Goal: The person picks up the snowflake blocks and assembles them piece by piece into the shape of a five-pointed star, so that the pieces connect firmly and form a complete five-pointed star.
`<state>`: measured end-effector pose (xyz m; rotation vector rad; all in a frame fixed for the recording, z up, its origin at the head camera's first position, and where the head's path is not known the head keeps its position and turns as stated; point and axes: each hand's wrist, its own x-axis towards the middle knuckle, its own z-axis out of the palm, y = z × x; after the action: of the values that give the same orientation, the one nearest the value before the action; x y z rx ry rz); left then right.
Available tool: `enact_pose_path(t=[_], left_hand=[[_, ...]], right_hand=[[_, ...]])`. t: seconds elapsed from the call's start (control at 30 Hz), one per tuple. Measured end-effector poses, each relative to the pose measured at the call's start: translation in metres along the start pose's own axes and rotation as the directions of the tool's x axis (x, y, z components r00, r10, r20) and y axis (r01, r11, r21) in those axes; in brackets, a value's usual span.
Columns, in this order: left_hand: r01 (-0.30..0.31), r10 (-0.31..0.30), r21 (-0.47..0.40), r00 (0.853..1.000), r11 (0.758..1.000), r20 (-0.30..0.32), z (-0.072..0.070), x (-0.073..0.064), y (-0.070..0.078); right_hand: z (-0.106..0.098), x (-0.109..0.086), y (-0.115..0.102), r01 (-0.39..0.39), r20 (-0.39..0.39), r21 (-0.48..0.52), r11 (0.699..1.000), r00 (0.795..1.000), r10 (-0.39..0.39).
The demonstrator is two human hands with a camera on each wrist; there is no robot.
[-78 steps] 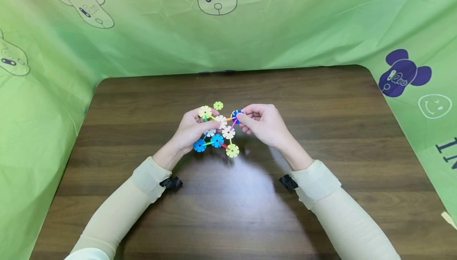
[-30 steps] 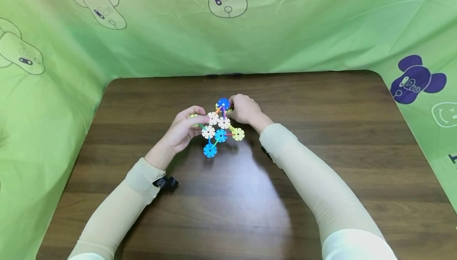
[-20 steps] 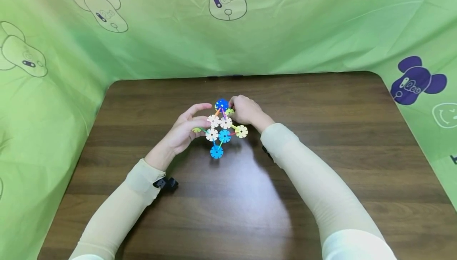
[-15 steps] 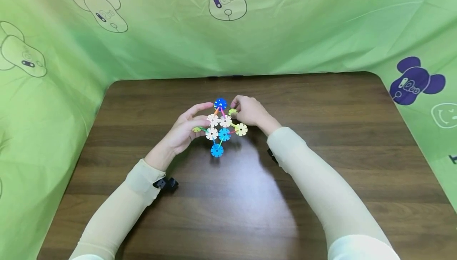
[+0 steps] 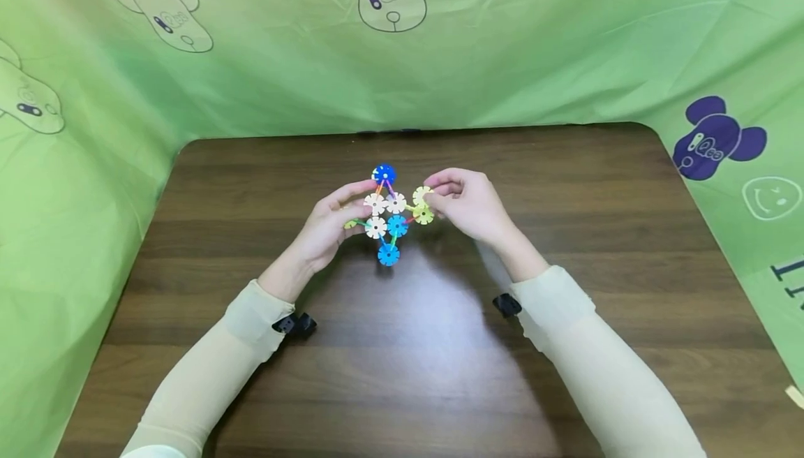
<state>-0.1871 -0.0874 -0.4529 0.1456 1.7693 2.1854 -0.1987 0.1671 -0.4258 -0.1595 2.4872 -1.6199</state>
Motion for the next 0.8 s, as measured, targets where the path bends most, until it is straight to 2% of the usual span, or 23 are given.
enact_pose_path(t=[0.13, 0.47, 0.8], left_hand=[[-0.020, 0.020, -0.003, 1.000, 1.000, -0.004, 0.005, -0.001, -0.002], [-0.046, 0.046, 0.068, 0.999, 0.997, 0.006, 0.010, -0.002, -0.008], [-0.021, 0.017, 0.103, 0.999, 0.995, 0.043, 0.013, -0.002, -0.008]], right_hand=[[0.006, -0.010, -0.011, -0.015, 0.041, 0.004, 1.000, 0.999, 0.015], [0.011, -0.012, -0.016, -0.024, 0.041, 0.001, 1.000, 0.999, 0.024], [0.008, -0.015, -0.010, -0.020, 0.056, 0.053, 0.998, 0.998, 0.018]])
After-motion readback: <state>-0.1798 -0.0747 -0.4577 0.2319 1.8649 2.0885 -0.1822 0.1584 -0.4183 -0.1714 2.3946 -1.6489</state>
